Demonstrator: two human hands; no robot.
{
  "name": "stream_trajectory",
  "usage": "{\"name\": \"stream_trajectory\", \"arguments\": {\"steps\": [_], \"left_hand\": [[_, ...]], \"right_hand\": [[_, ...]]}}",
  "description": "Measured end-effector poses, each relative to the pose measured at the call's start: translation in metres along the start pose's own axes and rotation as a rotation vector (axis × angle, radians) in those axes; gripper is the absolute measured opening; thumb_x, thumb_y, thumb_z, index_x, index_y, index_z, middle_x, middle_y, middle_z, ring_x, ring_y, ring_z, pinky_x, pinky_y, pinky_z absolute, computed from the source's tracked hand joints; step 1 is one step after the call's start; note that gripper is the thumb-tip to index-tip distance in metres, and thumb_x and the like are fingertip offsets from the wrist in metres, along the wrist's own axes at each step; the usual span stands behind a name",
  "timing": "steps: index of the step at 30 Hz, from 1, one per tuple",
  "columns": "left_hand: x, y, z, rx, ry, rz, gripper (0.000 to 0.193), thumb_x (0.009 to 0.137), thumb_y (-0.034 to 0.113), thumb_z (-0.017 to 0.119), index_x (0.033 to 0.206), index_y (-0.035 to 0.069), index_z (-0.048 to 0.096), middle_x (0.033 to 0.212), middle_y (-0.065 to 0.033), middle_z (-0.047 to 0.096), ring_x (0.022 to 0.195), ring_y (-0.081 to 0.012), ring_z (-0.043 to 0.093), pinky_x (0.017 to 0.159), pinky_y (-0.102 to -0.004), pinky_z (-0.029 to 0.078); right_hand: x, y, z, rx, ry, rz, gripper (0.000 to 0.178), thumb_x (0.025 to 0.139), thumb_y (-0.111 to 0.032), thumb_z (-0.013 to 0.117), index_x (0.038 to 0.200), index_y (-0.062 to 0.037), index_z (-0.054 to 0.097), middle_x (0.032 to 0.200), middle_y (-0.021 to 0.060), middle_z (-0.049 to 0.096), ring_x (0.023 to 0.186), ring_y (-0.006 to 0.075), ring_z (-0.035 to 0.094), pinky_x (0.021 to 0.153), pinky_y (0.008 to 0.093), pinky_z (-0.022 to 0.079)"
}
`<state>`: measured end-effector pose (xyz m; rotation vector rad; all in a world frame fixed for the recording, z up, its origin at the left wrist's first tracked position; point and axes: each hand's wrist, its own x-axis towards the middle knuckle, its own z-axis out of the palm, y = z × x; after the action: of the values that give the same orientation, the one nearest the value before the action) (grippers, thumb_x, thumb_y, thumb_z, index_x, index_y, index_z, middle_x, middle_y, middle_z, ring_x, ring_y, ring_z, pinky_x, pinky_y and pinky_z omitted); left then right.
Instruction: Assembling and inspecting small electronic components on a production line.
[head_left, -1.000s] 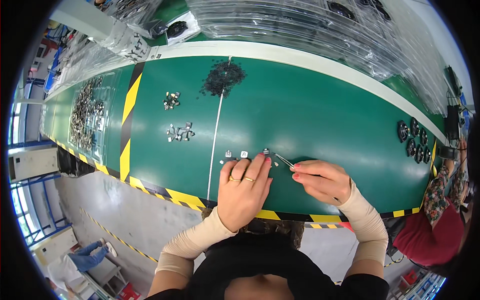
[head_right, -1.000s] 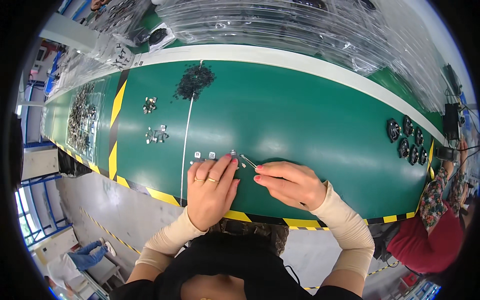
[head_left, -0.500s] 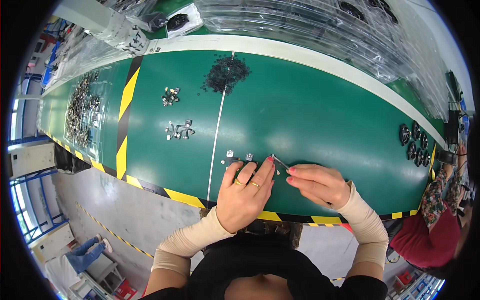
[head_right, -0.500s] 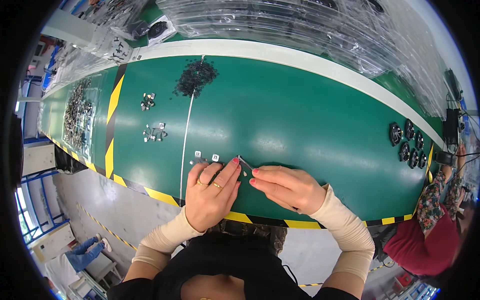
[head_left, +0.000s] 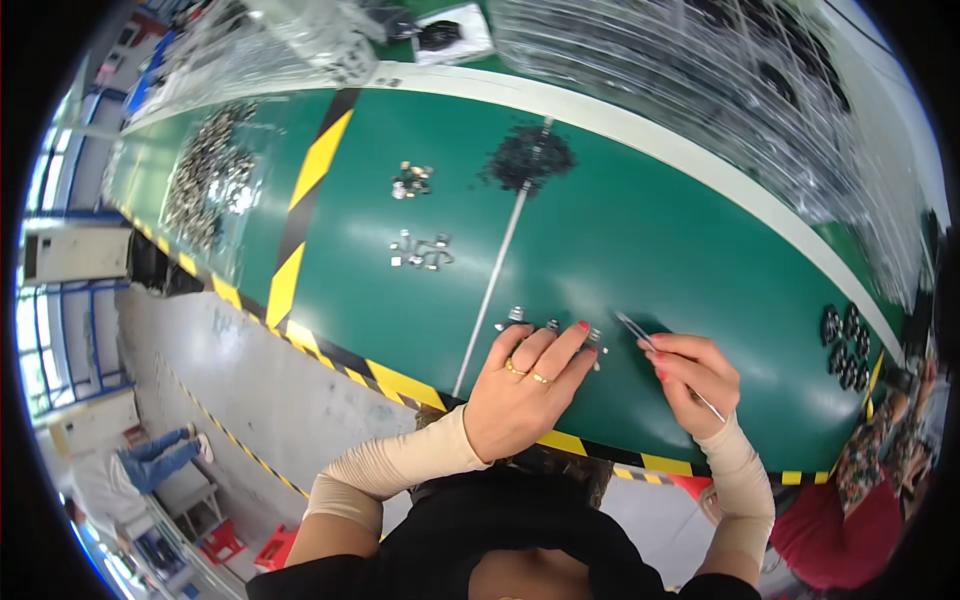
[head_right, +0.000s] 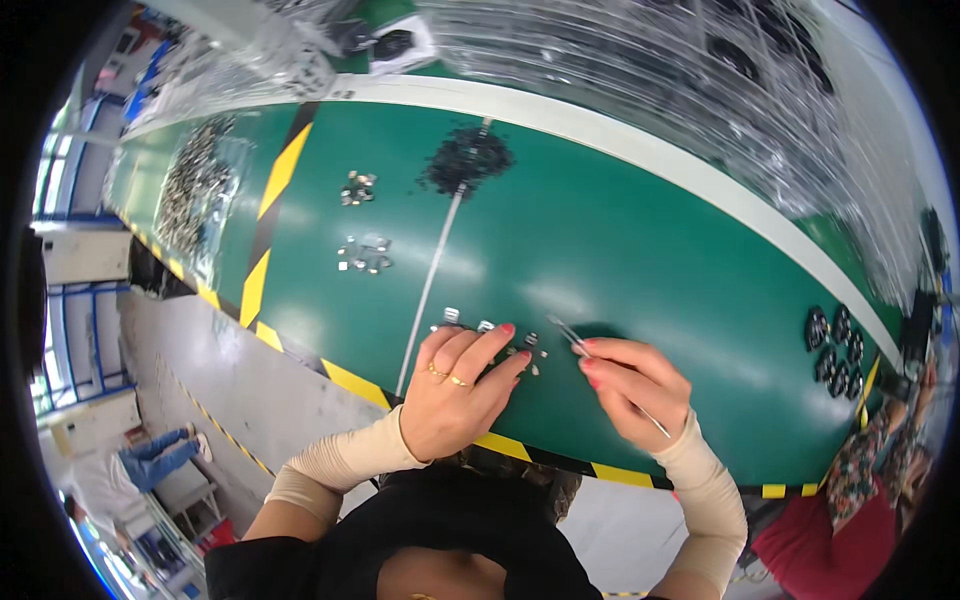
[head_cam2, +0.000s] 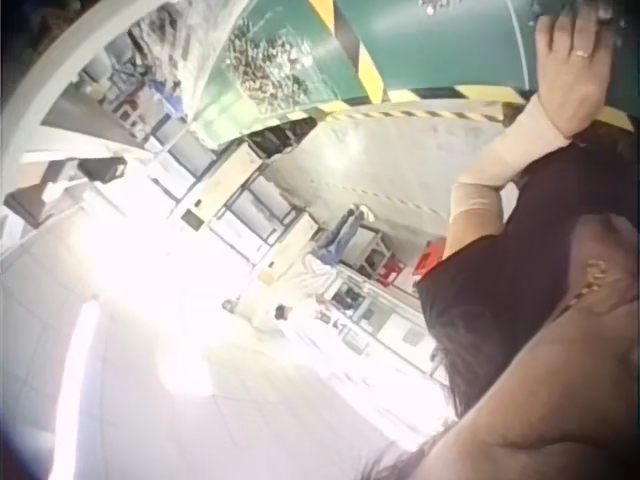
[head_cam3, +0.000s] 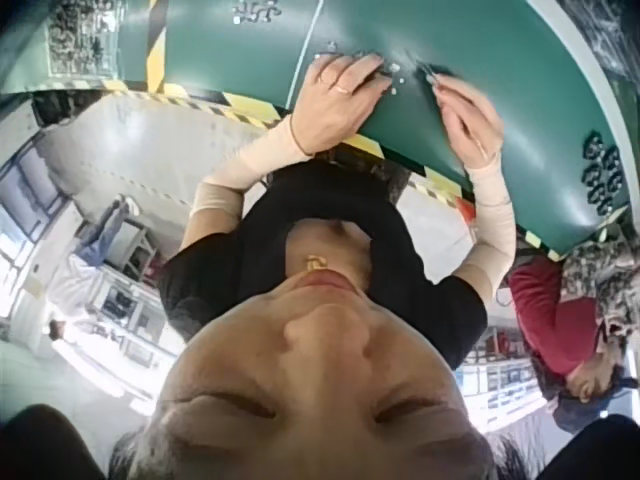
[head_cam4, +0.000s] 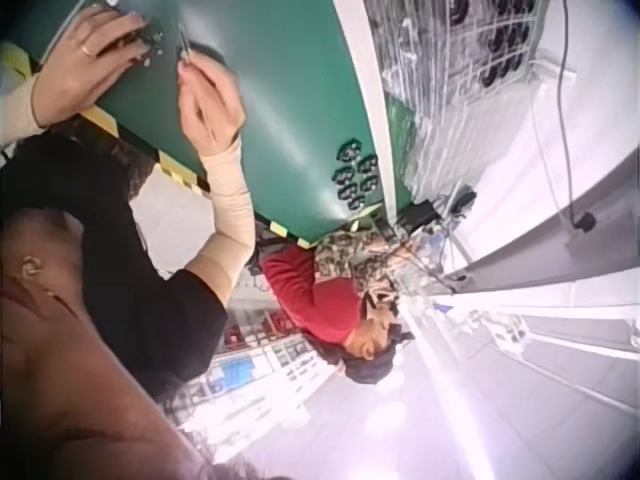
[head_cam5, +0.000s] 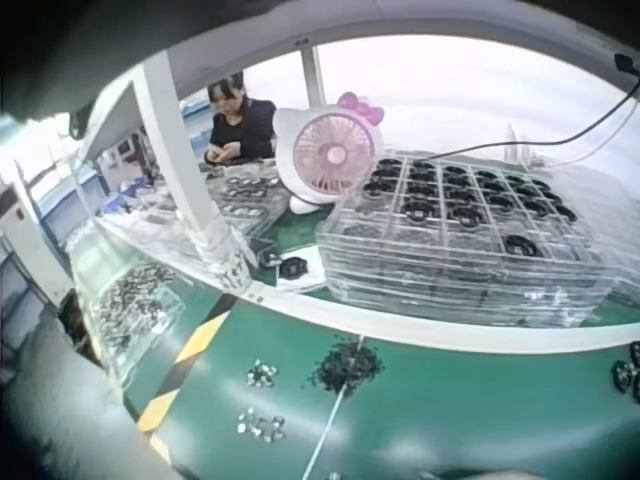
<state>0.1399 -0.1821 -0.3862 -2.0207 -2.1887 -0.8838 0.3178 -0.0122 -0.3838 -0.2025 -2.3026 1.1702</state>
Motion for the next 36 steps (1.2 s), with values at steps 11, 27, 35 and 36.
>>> {"name": "stream_trajectory", "arguments": {"steps": [11,27,35,36], "left_hand": [[0.005,-0.076,-0.027,0.475,0.181,-0.313,0.029,0.079,0.008,0.069,0.107,0.004,0.065,0.102,-0.0087,0.062,0.093,-0.0263,0.058,0.084,-0.0407,0.044],[-0.015,-0.040,-0.069,-1.275,-0.047,-0.816,0.020,0.093,-0.007,0.057,0.112,0.000,0.062,0.090,-0.0030,0.064,0.081,-0.0094,0.061,0.072,-0.0234,0.051],[-0.025,-0.011,-0.032,-0.455,-0.008,-0.395,0.026,0.084,-0.007,0.065,0.107,0.004,0.066,0.104,-0.0132,0.062,0.079,-0.0274,0.063,0.067,-0.0323,0.052],[-0.027,-0.010,-0.032,-0.454,-0.009,-0.395,0.026,0.084,-0.007,0.065,0.107,0.004,0.066,0.104,-0.0132,0.062,0.079,-0.0274,0.063,0.067,-0.0323,0.052]], "right_hand": [[0.086,0.029,0.046,0.149,0.079,0.065,0.020,0.092,0.012,0.054,0.108,0.0089,0.066,0.119,0.0174,0.061,0.104,0.0256,0.067,0.088,0.0316,0.056],[0.105,0.041,0.056,0.190,0.028,0.095,0.019,0.093,0.010,0.056,0.109,0.0093,0.066,0.117,0.0174,0.062,0.103,0.0260,0.067,0.089,0.0312,0.056],[0.099,0.037,0.052,0.168,0.025,0.089,0.019,0.093,0.010,0.056,0.109,0.0095,0.066,0.116,0.0180,0.062,0.103,0.0259,0.068,0.088,0.0316,0.056],[0.099,0.038,0.052,0.161,0.043,0.083,0.019,0.093,0.010,0.056,0.109,0.0095,0.066,0.116,0.0179,0.062,0.103,0.0257,0.068,0.088,0.0317,0.056]]}}
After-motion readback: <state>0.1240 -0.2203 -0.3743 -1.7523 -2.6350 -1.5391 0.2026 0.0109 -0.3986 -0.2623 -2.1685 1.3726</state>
